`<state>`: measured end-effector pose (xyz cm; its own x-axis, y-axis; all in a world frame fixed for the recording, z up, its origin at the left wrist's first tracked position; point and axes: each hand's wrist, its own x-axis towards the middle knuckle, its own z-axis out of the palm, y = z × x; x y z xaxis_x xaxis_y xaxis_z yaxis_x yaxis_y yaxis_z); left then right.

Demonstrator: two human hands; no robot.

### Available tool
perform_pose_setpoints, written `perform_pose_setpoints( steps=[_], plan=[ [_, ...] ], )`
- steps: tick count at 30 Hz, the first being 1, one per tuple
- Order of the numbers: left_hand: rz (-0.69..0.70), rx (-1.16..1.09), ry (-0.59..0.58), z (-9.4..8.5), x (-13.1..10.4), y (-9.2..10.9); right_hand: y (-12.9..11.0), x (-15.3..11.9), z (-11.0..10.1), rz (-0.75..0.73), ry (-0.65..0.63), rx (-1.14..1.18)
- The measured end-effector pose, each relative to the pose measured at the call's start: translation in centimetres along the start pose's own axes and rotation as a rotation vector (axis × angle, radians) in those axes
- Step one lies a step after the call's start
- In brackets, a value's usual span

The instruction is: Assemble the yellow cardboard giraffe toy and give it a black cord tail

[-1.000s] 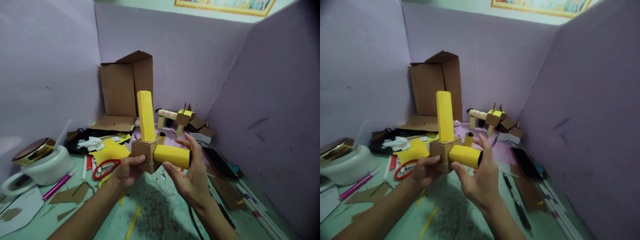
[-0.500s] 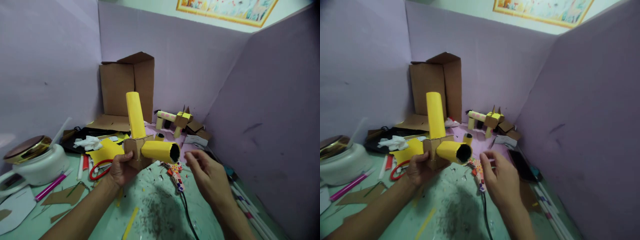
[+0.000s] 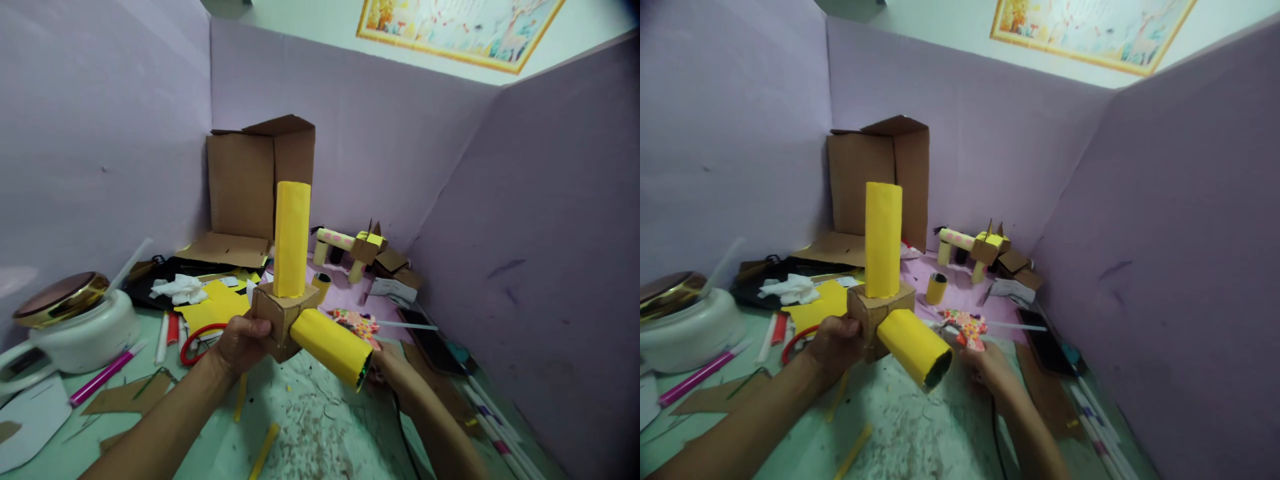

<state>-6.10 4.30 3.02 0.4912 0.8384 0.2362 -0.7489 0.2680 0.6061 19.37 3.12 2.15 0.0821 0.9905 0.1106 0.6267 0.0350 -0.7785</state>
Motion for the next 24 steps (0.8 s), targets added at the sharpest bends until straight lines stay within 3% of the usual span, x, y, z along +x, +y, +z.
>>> perform_pose_setpoints(
  steps=[7, 11, 16, 20, 24],
  plan=[
    [-0.029, -0.013, -0.144, 0.2, 0.5, 0.0, -2.7, -1.3, -4.8, 0.035, 0.079, 0.464],
    [-0.067, 0.007, -0.177, -0.1, 0.5, -0.2, -4.9, -3.1, -7.2, -0.082, -0.019, 0.569],
    [-0.097, 0.079, -0.197, -0.8, 0.4, -0.4, -6.6, -3.9, -8.4, -0.202, -0.196, 0.458],
    [-0.069, 0.124, -0.212, -0.1, 0.5, -0.2, -6.8, -3.9, -8.5, -0.277, -0.329, 0.346],
    [-0.092, 0.119, -0.207, 0.4, 0.5, 0.0, -6.9, -4.0, -8.7, -0.279, -0.353, 0.269]
  ],
)
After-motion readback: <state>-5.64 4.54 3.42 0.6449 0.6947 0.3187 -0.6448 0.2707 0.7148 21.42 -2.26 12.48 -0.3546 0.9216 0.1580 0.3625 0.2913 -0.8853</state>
